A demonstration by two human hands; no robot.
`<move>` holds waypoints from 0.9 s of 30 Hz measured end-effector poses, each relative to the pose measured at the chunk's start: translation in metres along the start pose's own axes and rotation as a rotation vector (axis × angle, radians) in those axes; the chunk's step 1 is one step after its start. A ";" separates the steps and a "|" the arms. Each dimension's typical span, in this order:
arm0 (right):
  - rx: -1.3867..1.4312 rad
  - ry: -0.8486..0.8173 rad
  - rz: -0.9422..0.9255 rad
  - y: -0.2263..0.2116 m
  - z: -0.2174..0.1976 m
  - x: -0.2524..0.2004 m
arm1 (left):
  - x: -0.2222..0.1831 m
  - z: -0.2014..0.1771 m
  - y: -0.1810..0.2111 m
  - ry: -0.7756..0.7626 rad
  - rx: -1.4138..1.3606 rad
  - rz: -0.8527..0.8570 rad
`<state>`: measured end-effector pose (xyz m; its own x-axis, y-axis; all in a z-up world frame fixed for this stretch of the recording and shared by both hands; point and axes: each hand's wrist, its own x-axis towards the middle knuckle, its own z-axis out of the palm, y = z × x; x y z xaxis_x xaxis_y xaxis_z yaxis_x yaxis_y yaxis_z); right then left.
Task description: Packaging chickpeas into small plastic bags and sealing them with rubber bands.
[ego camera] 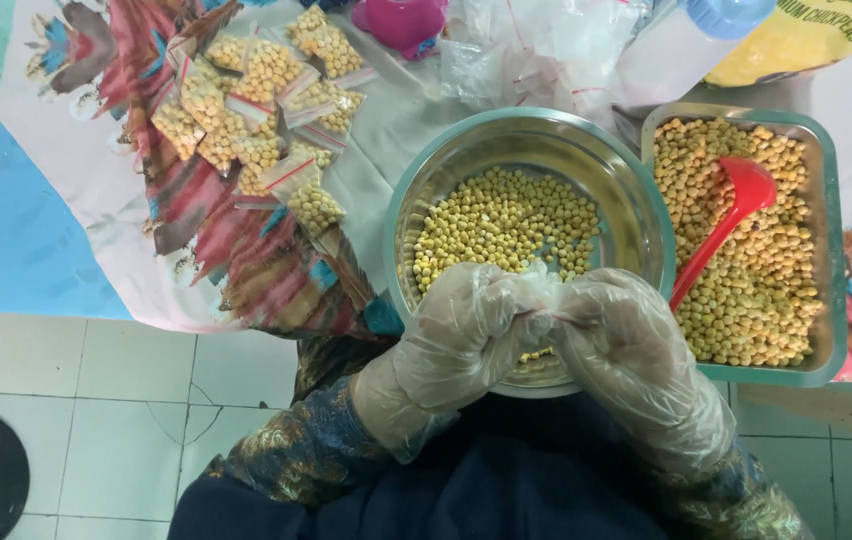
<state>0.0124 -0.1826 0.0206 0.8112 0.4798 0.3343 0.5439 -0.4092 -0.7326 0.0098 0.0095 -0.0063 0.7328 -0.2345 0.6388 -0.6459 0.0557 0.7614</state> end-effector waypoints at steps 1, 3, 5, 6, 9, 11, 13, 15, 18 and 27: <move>0.015 0.059 0.023 0.004 0.003 -0.004 | -0.004 0.006 -0.006 0.100 0.037 -0.038; 0.035 0.114 0.040 0.013 0.009 -0.010 | -0.008 0.010 -0.012 0.204 0.082 -0.077; 0.076 0.304 0.098 0.020 0.015 -0.017 | -0.006 0.010 -0.014 0.193 0.061 -0.083; 0.077 0.307 0.102 0.021 0.015 -0.017 | -0.005 0.009 -0.015 0.188 0.060 -0.085; 0.133 0.296 0.133 0.019 0.013 -0.013 | -0.003 0.010 -0.016 0.166 0.021 -0.096; 0.198 0.279 0.183 0.013 0.008 -0.007 | -0.002 0.010 -0.016 0.153 -0.015 -0.102; 0.204 0.271 0.189 0.013 0.005 -0.007 | -0.001 0.008 -0.015 0.148 -0.028 -0.103; 0.210 0.264 0.195 0.014 0.006 -0.006 | 0.005 0.005 -0.008 0.140 -0.042 -0.104; 0.199 0.240 0.080 0.020 0.014 -0.004 | 0.019 -0.001 0.008 0.075 -0.077 -0.096; 0.105 0.244 0.009 0.022 0.004 -0.016 | 0.014 -0.005 0.017 0.070 -0.113 -0.066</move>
<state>0.0108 -0.1959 -0.0033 0.8508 0.2702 0.4508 0.5212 -0.3241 -0.7895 0.0103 0.0121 0.0159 0.7883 -0.1734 0.5903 -0.5708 0.1521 0.8069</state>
